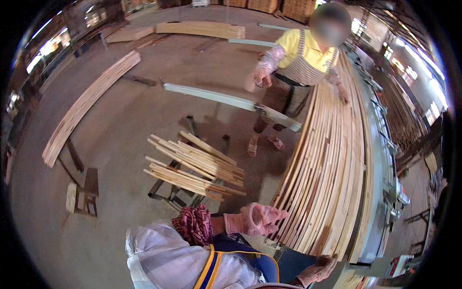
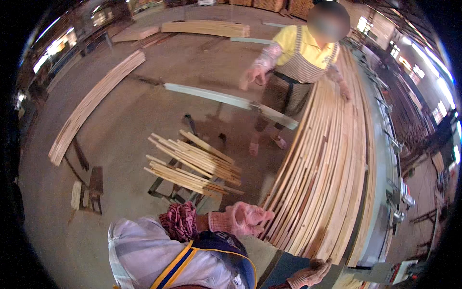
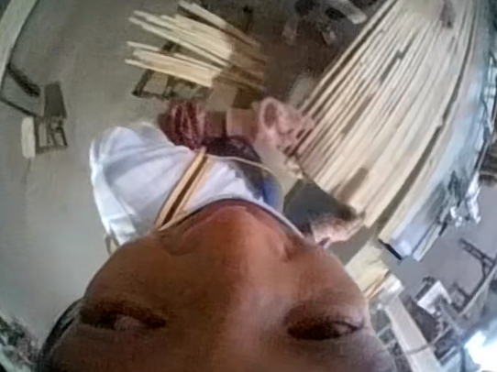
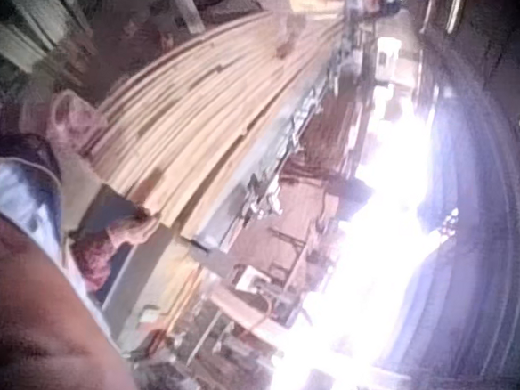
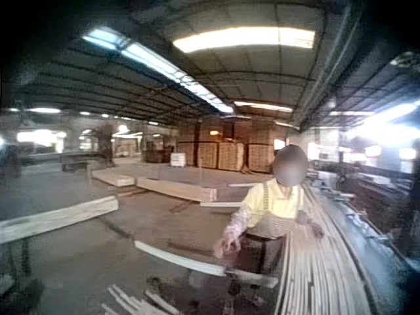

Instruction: The person picks up thin wooden planks from a stack and feeds them into a machine to cut them into smaller pieces. They then collect the cut pieces and place them onto a nearby table. The person repeats this process, handling the wood by hand and using the machine to process the planks.

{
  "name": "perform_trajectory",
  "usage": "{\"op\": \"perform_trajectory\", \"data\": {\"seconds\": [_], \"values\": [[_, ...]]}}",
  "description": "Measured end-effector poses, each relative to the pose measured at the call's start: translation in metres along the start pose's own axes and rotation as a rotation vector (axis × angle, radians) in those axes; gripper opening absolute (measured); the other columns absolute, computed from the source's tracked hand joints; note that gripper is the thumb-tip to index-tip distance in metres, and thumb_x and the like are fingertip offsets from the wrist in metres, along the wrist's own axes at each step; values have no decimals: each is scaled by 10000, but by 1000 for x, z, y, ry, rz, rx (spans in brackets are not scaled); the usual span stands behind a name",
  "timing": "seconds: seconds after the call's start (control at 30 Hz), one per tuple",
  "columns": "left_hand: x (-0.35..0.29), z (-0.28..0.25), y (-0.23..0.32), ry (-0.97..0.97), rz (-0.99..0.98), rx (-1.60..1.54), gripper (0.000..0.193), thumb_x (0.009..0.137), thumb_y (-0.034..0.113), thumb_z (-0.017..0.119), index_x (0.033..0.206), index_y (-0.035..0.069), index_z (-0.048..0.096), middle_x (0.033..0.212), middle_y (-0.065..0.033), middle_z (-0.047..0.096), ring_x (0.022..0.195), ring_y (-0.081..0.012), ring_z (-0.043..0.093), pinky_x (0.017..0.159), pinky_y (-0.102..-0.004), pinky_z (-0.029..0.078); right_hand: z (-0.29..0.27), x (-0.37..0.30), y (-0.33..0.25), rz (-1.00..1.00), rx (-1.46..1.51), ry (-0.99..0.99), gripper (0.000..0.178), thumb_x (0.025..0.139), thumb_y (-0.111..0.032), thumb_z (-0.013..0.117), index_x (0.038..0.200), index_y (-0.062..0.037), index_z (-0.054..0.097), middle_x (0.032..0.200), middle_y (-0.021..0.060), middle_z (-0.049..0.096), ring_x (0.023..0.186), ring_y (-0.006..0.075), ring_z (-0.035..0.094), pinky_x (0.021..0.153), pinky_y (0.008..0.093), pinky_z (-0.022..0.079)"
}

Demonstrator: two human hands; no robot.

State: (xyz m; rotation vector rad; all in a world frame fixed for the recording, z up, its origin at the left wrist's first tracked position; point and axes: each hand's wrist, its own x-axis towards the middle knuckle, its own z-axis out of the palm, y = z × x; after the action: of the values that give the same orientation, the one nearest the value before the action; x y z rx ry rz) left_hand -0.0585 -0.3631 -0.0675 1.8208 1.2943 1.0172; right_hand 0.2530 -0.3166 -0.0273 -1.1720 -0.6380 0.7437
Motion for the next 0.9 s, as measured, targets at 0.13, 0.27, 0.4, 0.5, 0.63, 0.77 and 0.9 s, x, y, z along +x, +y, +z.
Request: {"op": "perform_trajectory", "data": {"seconds": [0.13,0.27,0.4,0.5,0.63,0.77,0.9], "values": [[-19,-20,-8,315,-30,333,658,913,342,619,1470,111,357,1472,-8,439,1227,-166,477,1045,-307,358,84,37,-6,-7,45,-203,420,986,-228,526,1308,42,533,787,88,597,649,138,514,599,246,432],[-21,-31,-17,277,-203,424,649,937,340,580,1493,148,306,1484,1,422,1218,-188,492,1056,-307,370,125,53,22,61,211,-472,416,970,-235,580,1279,40,535,768,37,571,704,120,549,625,240,452],[-12,-37,-7,225,-285,542,646,941,399,551,1485,142,315,1413,-71,463,1171,-246,534,993,-345,436,142,47,38,153,234,-659,393,958,-252,598,1238,23,567,771,10,576,726,119,551,674,234,458],[-6,-42,-3,152,-263,457,676,917,437,552,1477,136,323,1272,-140,536,1121,-301,571,948,-400,476,147,36,41,151,141,-695,419,963,-252,548,1266,38,542,847,83,598,789,183,566,725,303,480],[-14,-45,7,108,-328,515,688,885,431,585,1453,129,341,1229,-127,560,1116,-301,573,935,-389,484,141,28,50,147,11,-710,456,969,-252,481,1302,59,508,949,180,628,872,267,588,793,394,509],[-16,-45,7,28,-366,546,676,883,446,572,1446,135,363,1255,-121,561,1137,-291,566,936,-371,484,144,23,52,159,76,-752,449,964,-260,506,1290,48,521,924,148,619,845,238,582,773,365,500],[-18,-53,19,-73,-348,546,659,880,455,563,1423,119,402,1283,-129,556,1126,-294,576,912,-369,497,143,18,55,159,158,-777,439,957,-272,539,1274,32,539,890,106,608,810,200,575,746,326,489]]}}
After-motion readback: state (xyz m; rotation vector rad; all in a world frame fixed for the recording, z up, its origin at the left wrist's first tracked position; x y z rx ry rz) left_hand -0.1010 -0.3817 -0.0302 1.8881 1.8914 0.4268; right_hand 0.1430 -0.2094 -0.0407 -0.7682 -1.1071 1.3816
